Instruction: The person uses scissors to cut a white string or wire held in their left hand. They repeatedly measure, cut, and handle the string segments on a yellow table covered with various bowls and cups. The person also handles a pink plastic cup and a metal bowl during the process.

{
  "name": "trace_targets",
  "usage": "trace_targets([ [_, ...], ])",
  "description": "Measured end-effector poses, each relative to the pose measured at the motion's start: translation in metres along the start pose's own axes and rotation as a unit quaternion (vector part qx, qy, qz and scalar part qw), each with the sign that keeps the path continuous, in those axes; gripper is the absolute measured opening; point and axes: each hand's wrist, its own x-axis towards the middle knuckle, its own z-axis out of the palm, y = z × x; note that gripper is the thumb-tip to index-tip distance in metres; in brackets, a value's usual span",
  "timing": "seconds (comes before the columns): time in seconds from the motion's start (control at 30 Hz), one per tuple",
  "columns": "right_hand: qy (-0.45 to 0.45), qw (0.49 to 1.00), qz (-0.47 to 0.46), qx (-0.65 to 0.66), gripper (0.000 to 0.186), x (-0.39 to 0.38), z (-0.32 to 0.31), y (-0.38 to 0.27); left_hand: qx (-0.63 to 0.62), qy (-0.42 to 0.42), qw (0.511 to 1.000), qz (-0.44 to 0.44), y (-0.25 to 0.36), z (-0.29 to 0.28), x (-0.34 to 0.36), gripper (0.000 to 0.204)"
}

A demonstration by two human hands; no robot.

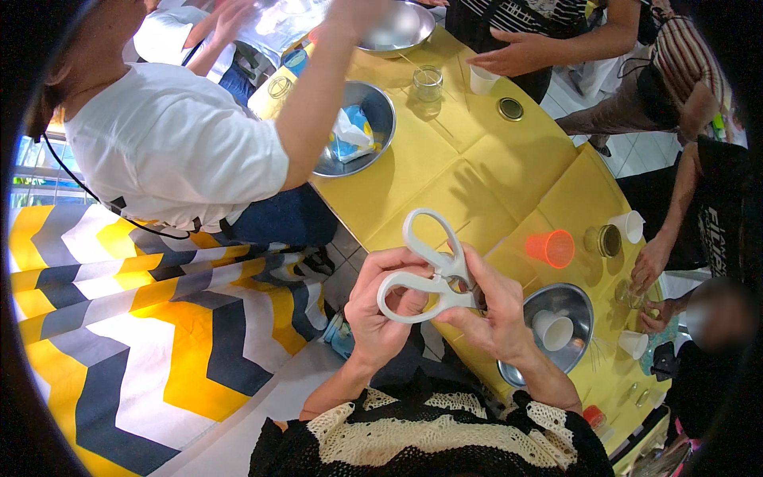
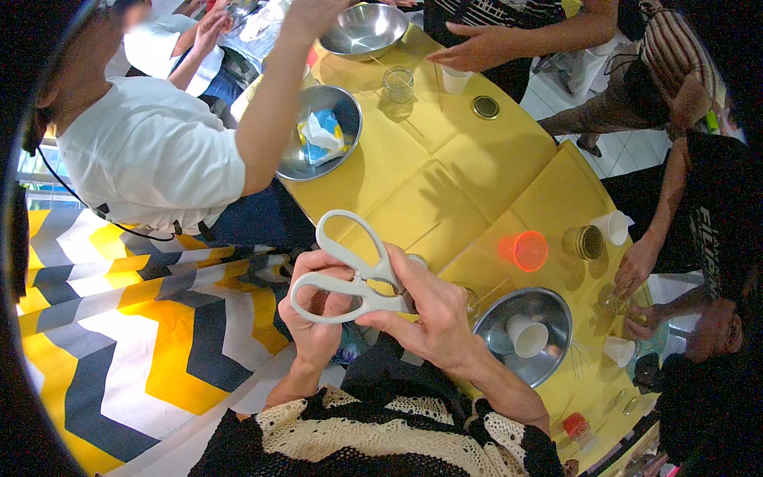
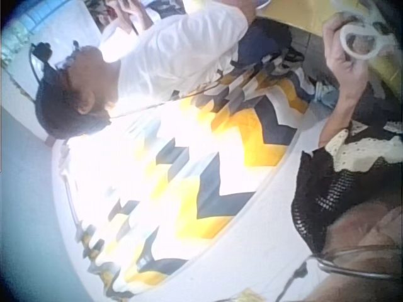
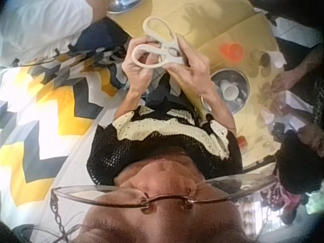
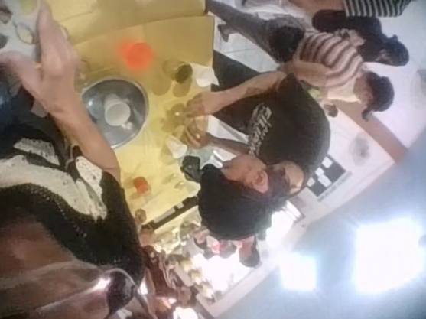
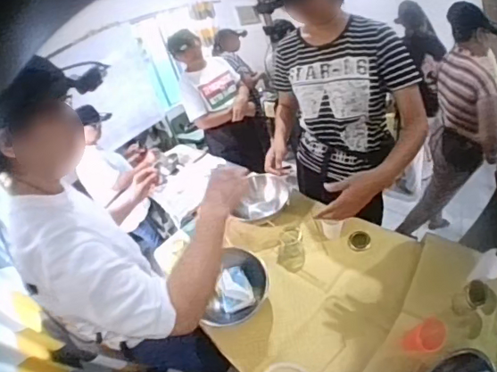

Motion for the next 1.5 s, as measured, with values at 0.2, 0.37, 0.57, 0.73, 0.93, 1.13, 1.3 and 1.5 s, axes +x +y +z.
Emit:
trace_targets([
  [0.2, 0.023, 1.000, 0.007, 0.012, 0.068, 0.000, 0.004, 0.009, -0.109, 0.014, 0.991, -0.077, -0.007, 0.007, -0.006, 0.017],
  [0.37, 0.060, 0.997, 0.040, 0.015, 0.065, 0.004, 0.010, 0.019, -0.155, 0.013, 0.981, -0.113, -0.019, 0.013, -0.005, 0.022],
  [0.57, 0.079, 0.995, 0.059, -0.014, 0.065, 0.006, 0.024, 0.055, -0.218, 0.047, 0.951, -0.214, -0.039, 0.019, 0.006, 0.020],
  [0.73, 0.062, 0.996, 0.057, -0.029, 0.070, 0.012, 0.016, 0.045, -0.229, 0.052, 0.950, -0.206, -0.044, 0.021, 0.005, 0.018],
  [0.93, 0.016, 0.994, -0.002, -0.109, 0.061, 0.013, 0.009, 0.047, -0.203, 0.042, 0.960, -0.189, -0.039, 0.020, 0.006, 0.017],
  [1.13, -0.028, 0.997, -0.010, -0.065, 0.051, 0.020, 0.002, 0.037, -0.183, 0.051, 0.965, -0.180, -0.038, 0.021, 0.004, 0.017],
  [1.3, -0.064, 0.997, 0.024, -0.024, 0.042, 0.020, 0.001, 0.030, -0.123, 0.036, 0.980, -0.154, -0.040, 0.021, 0.004, 0.016],
  [1.5, -0.068, 0.996, 0.023, -0.046, 0.034, 0.020, 0.007, 0.032, -0.098, 0.055, 0.985, -0.132, -0.043, 0.026, 0.001, 0.015],
])
